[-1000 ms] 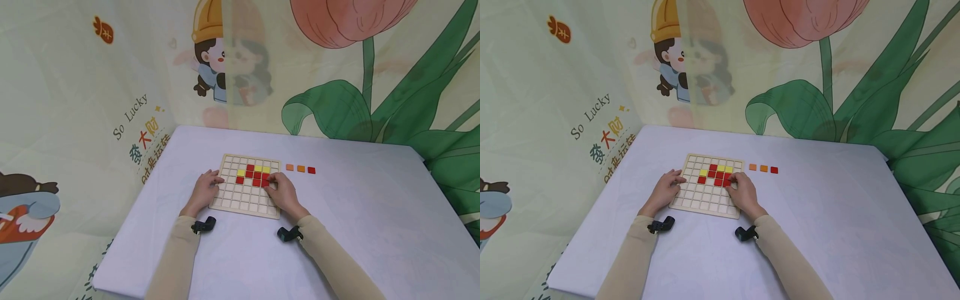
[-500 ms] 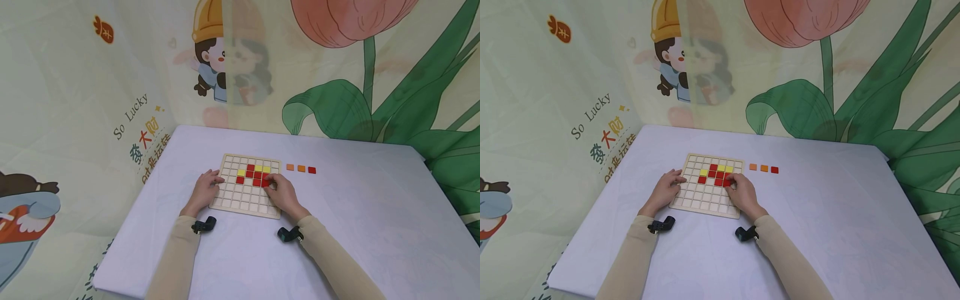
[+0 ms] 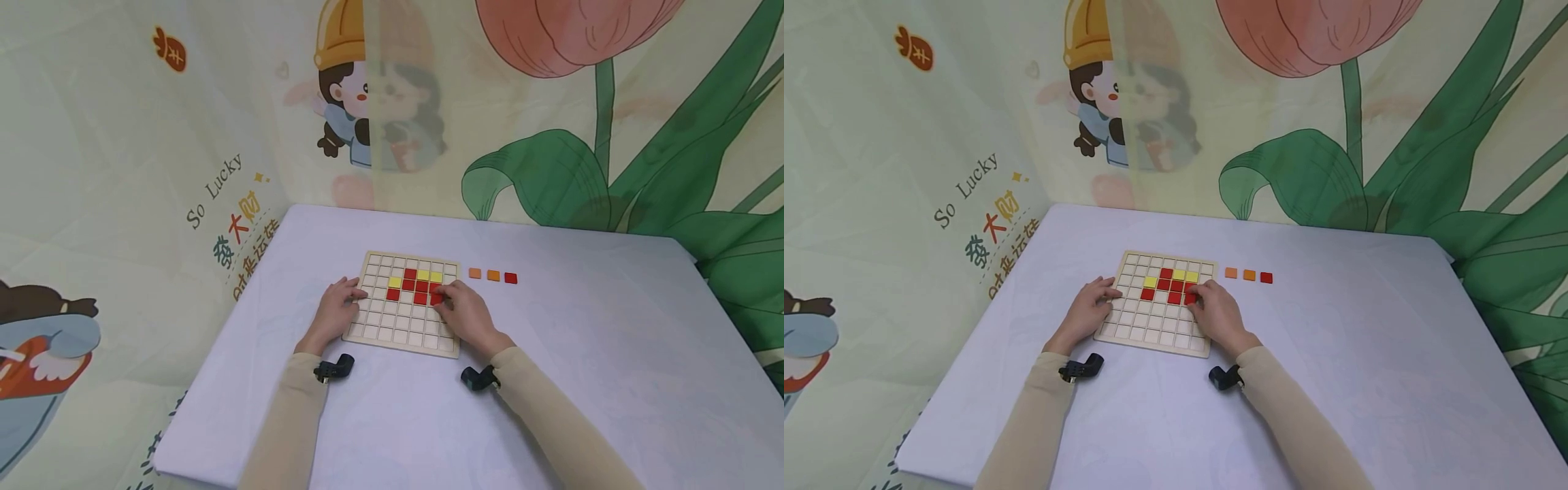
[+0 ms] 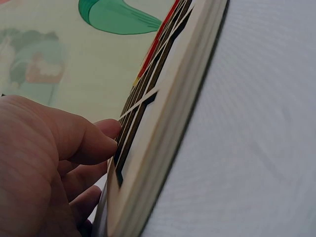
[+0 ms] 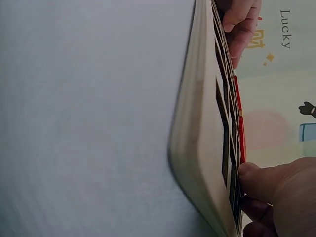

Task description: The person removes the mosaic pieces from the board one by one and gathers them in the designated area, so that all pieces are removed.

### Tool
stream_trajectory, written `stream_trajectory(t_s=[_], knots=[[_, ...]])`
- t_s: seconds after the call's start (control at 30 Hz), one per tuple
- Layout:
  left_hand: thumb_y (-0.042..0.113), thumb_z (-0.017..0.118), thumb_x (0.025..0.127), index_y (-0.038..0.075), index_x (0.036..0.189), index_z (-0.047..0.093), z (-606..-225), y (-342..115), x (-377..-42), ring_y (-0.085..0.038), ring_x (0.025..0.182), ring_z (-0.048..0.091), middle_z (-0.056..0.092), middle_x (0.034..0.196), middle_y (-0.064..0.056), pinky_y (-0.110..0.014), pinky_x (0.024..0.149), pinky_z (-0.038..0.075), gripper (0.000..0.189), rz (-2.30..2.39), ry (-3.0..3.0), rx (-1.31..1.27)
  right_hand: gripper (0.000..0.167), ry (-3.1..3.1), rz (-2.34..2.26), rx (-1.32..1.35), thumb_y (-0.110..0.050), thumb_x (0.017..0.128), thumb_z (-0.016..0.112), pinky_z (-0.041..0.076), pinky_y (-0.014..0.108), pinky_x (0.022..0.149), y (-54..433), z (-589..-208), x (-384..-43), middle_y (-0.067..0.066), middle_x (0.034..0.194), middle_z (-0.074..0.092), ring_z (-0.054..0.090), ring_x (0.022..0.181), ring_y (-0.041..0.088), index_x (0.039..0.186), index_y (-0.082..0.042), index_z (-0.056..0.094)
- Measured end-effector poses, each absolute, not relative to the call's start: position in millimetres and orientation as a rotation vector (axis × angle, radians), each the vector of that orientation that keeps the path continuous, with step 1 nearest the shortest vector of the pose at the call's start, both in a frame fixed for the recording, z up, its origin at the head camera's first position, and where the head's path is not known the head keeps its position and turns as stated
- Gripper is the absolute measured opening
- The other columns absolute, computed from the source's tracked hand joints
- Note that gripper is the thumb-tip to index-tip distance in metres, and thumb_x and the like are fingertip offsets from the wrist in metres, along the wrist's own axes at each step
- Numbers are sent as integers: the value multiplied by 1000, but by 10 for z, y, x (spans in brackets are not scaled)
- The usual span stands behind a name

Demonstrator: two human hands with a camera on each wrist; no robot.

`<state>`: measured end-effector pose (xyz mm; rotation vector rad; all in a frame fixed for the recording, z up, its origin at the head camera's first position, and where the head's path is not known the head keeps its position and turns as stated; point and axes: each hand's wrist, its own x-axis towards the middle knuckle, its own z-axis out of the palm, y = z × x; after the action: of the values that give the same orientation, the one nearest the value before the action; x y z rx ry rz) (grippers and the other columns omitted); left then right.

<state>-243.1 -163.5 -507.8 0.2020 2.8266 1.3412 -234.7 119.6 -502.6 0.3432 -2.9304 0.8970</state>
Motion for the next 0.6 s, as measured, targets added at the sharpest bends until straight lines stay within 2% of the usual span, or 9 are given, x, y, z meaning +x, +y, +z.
stream_trajectory(t_s=[0.13,0.47,0.6], knots=[[0,53,86,6,110,71,-5085,-1624,-2430,-28,146,25,46,149,-10,-39,124,7,30,1340,2824,195,38,-2952,816,370,-20,88,74,56,33,81,1231,-4989,-2346,6,108,63,59,93,20,123,-8,67],[0,52,87,7,109,71,-5087,-1632,-2431,-28,147,25,46,149,-9,-38,124,7,30,1345,2822,196,36,-2930,964,304,-16,89,72,53,31,74,1403,-5007,-2384,6,108,61,54,88,21,123,-6,64],[0,52,87,6,109,71,-5082,-1629,-2431,-28,147,24,46,149,-9,-38,124,7,30,1344,2821,195,35,-2899,1005,272,-15,89,71,54,36,81,1501,-5024,-2410,8,114,61,55,93,23,122,-5,63]])
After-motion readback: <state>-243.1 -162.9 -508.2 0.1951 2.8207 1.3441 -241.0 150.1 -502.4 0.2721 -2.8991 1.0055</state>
